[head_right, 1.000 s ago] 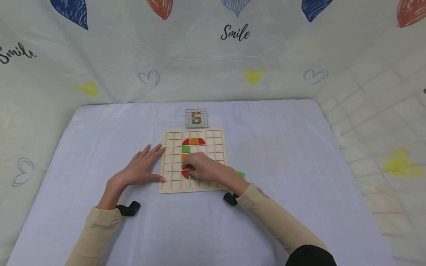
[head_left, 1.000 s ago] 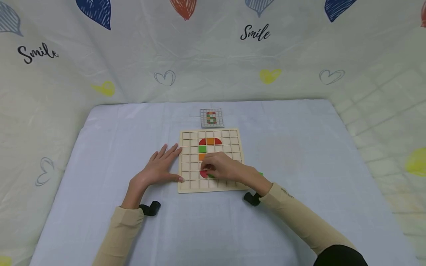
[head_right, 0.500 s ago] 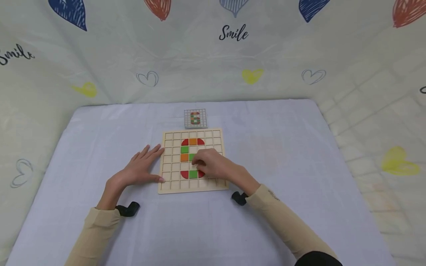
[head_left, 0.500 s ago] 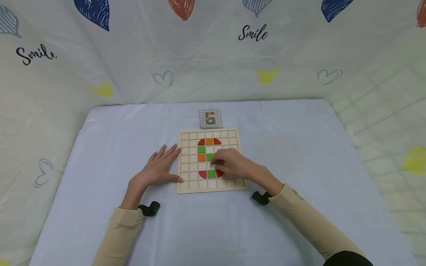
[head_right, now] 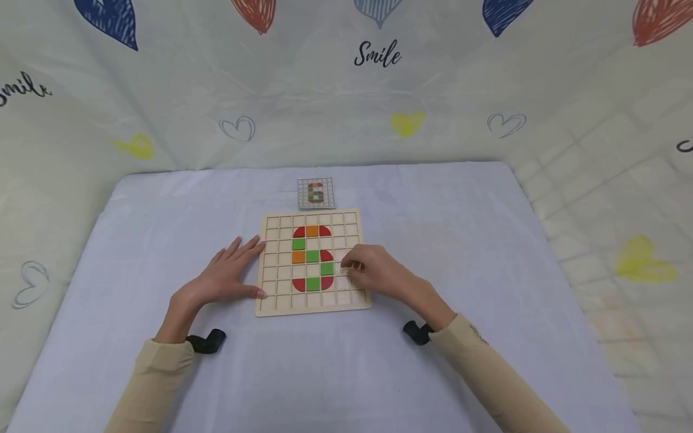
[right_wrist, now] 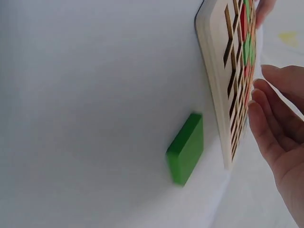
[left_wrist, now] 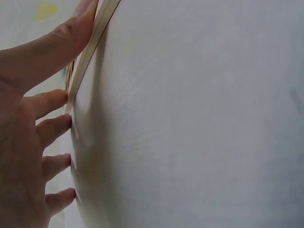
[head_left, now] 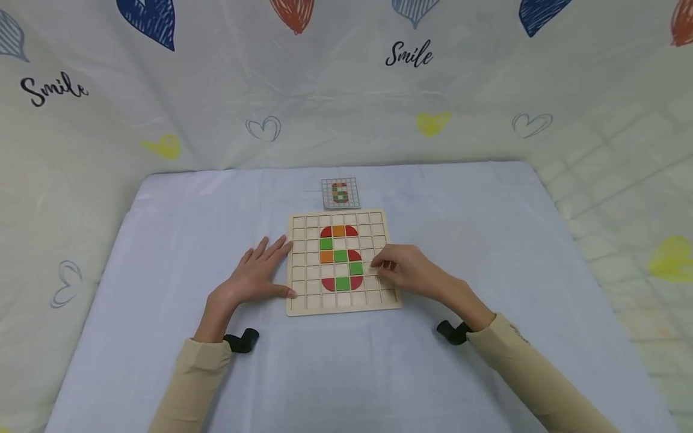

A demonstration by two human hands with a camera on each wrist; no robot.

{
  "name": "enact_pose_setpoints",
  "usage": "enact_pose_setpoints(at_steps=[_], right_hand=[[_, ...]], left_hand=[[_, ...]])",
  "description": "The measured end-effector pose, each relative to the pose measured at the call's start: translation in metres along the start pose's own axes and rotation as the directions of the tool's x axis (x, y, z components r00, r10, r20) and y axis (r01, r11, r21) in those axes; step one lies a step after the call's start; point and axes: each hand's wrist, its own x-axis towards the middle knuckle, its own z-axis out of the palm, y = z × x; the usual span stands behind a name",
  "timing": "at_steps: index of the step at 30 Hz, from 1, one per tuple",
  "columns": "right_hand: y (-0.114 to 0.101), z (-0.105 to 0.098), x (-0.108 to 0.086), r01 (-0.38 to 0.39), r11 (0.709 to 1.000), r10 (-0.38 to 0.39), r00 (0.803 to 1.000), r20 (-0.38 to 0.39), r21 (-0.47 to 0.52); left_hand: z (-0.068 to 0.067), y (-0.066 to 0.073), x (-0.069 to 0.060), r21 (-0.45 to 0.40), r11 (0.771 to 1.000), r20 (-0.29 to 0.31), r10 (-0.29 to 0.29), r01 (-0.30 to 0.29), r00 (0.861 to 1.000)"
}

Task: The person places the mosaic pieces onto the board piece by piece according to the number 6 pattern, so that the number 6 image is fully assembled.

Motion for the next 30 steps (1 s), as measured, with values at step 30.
enact_pose_setpoints(at_steps=[30], right_hand=[[0.032,-0.009,-0.066,-0.176,0.964,0.174,0.984,-0.027,-0.198]], left_hand=[[-0.003,0.003,-0.001,0.007,1.000,0.011,-0.006,0.005,1.000]])
